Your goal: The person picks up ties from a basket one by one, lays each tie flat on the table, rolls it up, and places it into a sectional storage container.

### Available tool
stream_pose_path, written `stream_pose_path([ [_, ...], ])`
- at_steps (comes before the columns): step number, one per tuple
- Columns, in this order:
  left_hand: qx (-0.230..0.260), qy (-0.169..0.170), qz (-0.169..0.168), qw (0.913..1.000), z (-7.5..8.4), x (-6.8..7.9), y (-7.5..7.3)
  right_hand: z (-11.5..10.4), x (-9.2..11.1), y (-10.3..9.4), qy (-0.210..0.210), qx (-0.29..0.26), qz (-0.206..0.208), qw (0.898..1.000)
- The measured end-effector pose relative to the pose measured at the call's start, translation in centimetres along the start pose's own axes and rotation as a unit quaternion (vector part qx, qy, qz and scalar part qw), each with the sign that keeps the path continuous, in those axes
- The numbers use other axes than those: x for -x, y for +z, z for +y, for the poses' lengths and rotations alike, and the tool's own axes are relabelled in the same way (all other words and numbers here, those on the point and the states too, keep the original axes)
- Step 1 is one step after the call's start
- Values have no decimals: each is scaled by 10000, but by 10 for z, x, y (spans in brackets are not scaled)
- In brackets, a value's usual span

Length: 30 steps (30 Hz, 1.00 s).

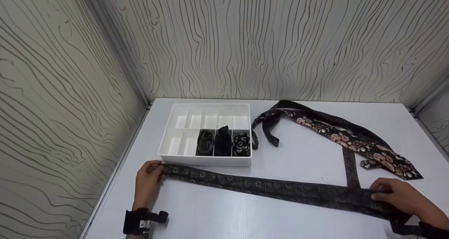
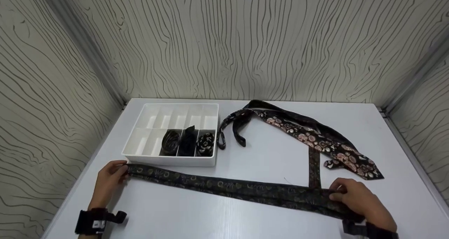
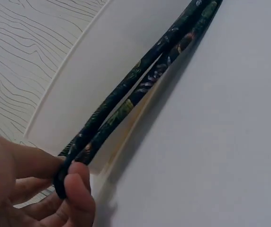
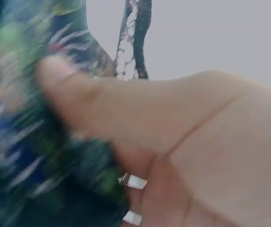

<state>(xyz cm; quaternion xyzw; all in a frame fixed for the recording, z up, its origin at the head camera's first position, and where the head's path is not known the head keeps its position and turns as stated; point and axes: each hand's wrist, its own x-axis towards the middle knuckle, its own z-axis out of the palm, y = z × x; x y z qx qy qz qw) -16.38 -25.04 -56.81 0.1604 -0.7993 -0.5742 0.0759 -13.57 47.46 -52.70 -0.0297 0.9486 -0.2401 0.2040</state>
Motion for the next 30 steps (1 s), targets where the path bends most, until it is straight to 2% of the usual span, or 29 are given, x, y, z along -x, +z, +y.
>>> stream_pose_path([
  [4, -383, -222, -194, 9988, -1, -2, -2, 5, 1, 1, 194, -18, 148, 9997],
  [6, -599, -234, -158, 9978, 0, -3, -3, 7, 2, 2, 289, 12, 235, 9993],
  [12, -1112, -85, 68, 9937, 1, -5, 1, 1, -1, 5, 189, 255, 1215, 9921],
  [14, -1211, 25, 85, 9926, 1, -5, 5, -6, -3, 8, -52, 331, 1676, 9853],
  [17, -1349, 250, 162, 9904, 4, -2, 12, -27, -6, 19, -550, 332, 2599, 9635],
  [19, -1500, 436, 239, 9874, 7, 1, 18, -48, -10, 29, -908, 124, 2909, 9523],
  [20, -1553, 539, 253, 9861, 9, 3, 21, -60, -13, 35, -1064, 5, 2857, 9524],
  [21, -1607, 623, 257, 9847, 11, 5, 24, -71, -16, 39, -1196, -73, 2651, 9568],
  [24, -1763, 840, 239, 9805, 16, 11, 31, -93, -23, 51, -1304, -191, 1584, 9785],
  [26, -1794, 901, 219, 9794, 17, 13, 34, -100, -26, 57, -1264, -160, 958, 9872],
  [28, -1847, 946, 226, 9780, 17, 14, 36, -102, -28, 61, -1213, -130, 611, 9906],
  [30, -1911, 886, 251, 9773, 16, 15, 37, -103, -27, 62, -1198, -192, 450, 9916],
])
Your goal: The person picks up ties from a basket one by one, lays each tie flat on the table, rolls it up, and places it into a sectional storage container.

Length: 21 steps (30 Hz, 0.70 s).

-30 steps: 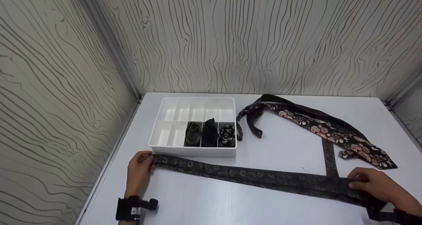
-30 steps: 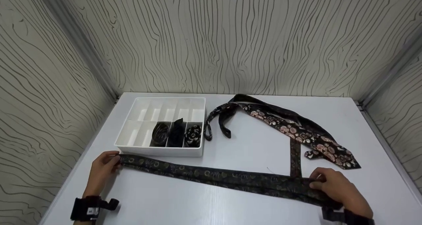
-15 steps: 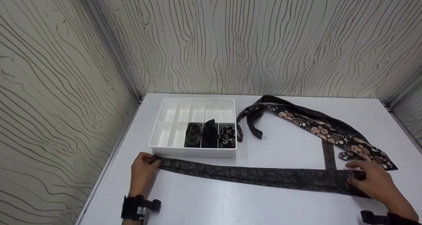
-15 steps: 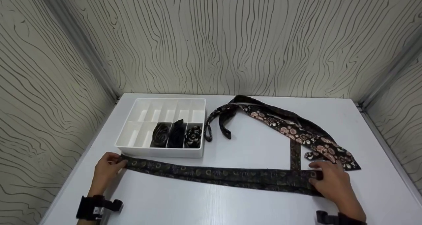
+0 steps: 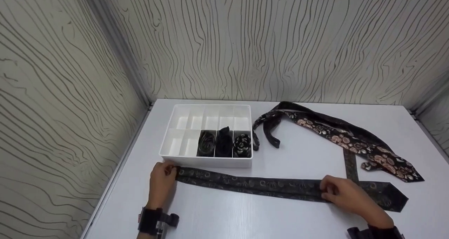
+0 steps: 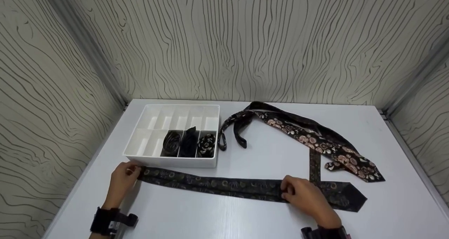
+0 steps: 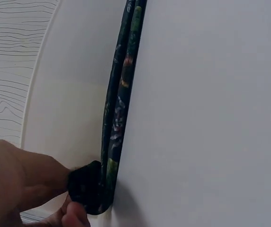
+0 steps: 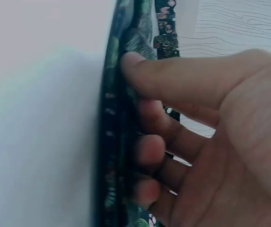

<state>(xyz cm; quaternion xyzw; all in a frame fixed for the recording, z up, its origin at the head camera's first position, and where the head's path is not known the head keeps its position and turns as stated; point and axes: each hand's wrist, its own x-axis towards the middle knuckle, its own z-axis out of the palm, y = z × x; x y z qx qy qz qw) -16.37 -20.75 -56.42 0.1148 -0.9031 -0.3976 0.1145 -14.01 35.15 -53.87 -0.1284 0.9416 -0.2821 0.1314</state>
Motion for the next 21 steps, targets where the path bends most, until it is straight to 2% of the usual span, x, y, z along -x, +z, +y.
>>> stream_pose_path([
  [5, -31, -230, 3, 9997, 1, 3, 5, -14, -1, 3, -126, -174, 310, 9993],
  [8, 170, -180, 11, 9997, 6, 3, 11, -30, -8, 9, -311, -271, 468, 9981],
  [13, 164, 116, -39, 9998, 18, 5, 20, -58, -23, 25, -649, -382, 43, 9971],
  [16, 109, 147, -95, 9998, 23, 8, 23, -70, -29, 36, -672, -278, -293, 9969],
  [18, 121, 140, -121, 9998, 25, 10, 24, -77, -33, 42, -609, -92, -314, 9976],
  [21, 91, 115, -89, 9999, 27, 12, 25, -88, -40, 50, -632, 200, -119, 9977],
])
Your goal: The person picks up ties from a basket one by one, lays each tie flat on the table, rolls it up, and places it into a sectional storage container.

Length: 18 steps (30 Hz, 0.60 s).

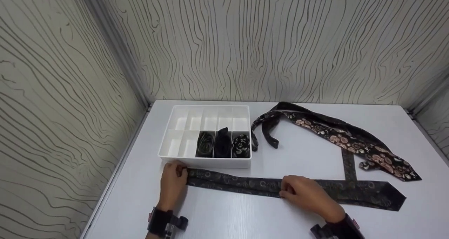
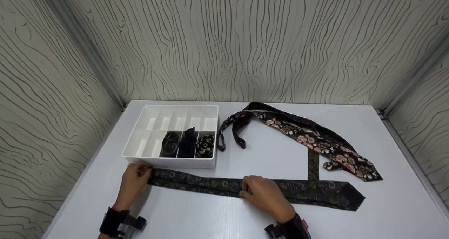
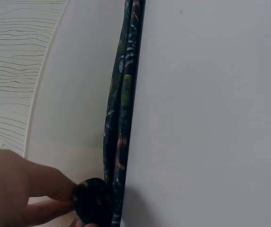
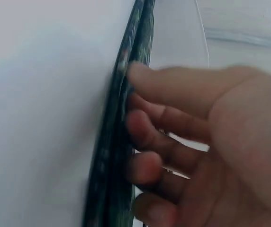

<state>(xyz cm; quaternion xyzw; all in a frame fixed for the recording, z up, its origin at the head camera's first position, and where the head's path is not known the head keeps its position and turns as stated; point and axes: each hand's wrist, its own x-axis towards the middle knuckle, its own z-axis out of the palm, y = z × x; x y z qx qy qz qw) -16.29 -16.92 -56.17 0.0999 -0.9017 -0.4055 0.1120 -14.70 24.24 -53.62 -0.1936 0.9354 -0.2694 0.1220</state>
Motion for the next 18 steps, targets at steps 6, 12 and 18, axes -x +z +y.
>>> stream_pose_path([
  [6, -230, 64, -118, 9996, 0, 3, 1, -16, -14, 16, -788, 554, 149, 9952],
  [12, -268, 78, -389, 9989, 0, 8, -4, -18, -16, 23, -1198, 898, 250, 9884],
  [18, -150, 1, -393, 9991, -2, 4, -15, -18, -15, 21, -1138, 969, 379, 9880],
])
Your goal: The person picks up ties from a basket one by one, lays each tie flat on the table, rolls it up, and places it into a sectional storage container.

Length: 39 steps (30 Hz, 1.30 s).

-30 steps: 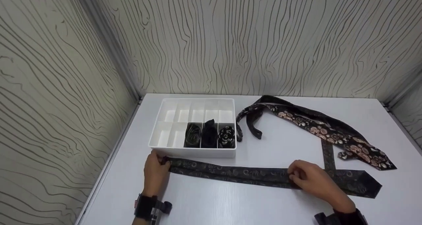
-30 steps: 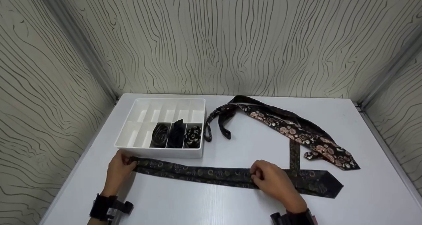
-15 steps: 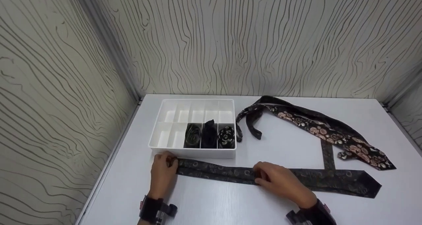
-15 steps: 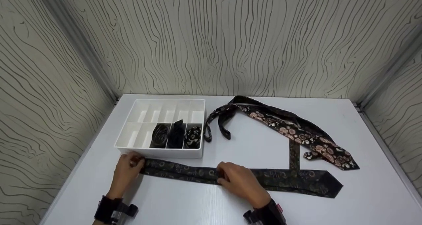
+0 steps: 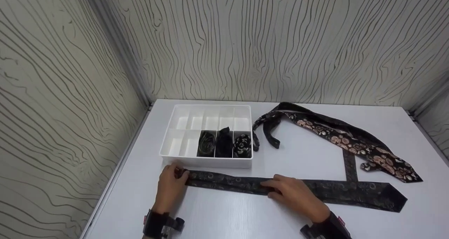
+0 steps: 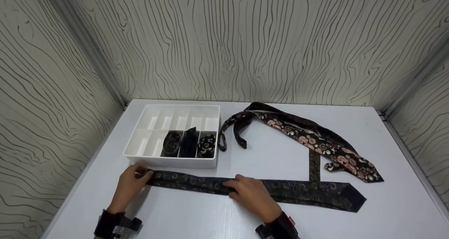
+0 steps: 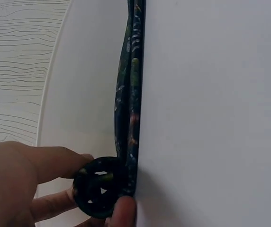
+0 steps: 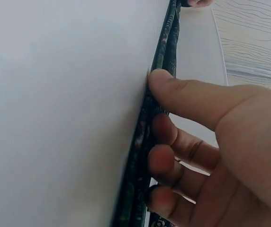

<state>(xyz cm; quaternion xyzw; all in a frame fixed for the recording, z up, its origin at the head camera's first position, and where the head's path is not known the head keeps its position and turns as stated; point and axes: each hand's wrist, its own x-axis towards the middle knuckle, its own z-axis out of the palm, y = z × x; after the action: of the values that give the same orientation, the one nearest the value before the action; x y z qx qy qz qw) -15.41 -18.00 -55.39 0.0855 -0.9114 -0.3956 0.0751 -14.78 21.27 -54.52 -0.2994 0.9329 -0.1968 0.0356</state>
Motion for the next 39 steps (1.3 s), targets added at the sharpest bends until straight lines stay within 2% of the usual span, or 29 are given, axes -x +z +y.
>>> stream_pose_path([
  [5, -109, -9, 35, 9999, 1, -2, 1, -9, -7, 1, 142, 20, 138, 9998],
  [7, -116, -4, 76, 9999, 3, -1, 5, -19, -15, 5, 5, -83, 237, 9997],
  [9, -138, 22, 164, 9998, 7, 0, 10, -31, -27, 13, -324, -189, 417, 9984],
  [13, -236, 170, 263, 9992, 16, 3, 17, -58, -56, 28, -1291, -360, 527, 9896],
  [15, -300, 221, 227, 9990, 20, 5, 19, -69, -70, 35, -1641, -353, 433, 9849],
  [17, -300, 288, 166, 9990, 23, 6, 21, -78, -82, 40, -1727, -319, 219, 9842],
  [20, -273, 446, 65, 9986, 23, 7, 22, -87, -94, 46, -1574, -328, -87, 9869],
  [24, -188, 624, 57, 9979, 19, 6, 22, -93, -99, 53, -1256, -632, -381, 9893],
  [28, -211, 651, 83, 9976, 17, 6, 23, -94, -99, 58, -1237, -855, -465, 9875],
  [34, -45, 1141, 197, 9933, 22, 5, 30, -92, -103, 59, -1093, -1180, -475, 9858],
  [36, 25, 1295, 7, 9916, 24, 6, 32, -91, -104, 59, -1013, -1215, -513, 9861],
  [39, 128, 1531, -471, 9870, 24, 8, 29, -90, -104, 59, -858, -1251, -593, 9866],
])
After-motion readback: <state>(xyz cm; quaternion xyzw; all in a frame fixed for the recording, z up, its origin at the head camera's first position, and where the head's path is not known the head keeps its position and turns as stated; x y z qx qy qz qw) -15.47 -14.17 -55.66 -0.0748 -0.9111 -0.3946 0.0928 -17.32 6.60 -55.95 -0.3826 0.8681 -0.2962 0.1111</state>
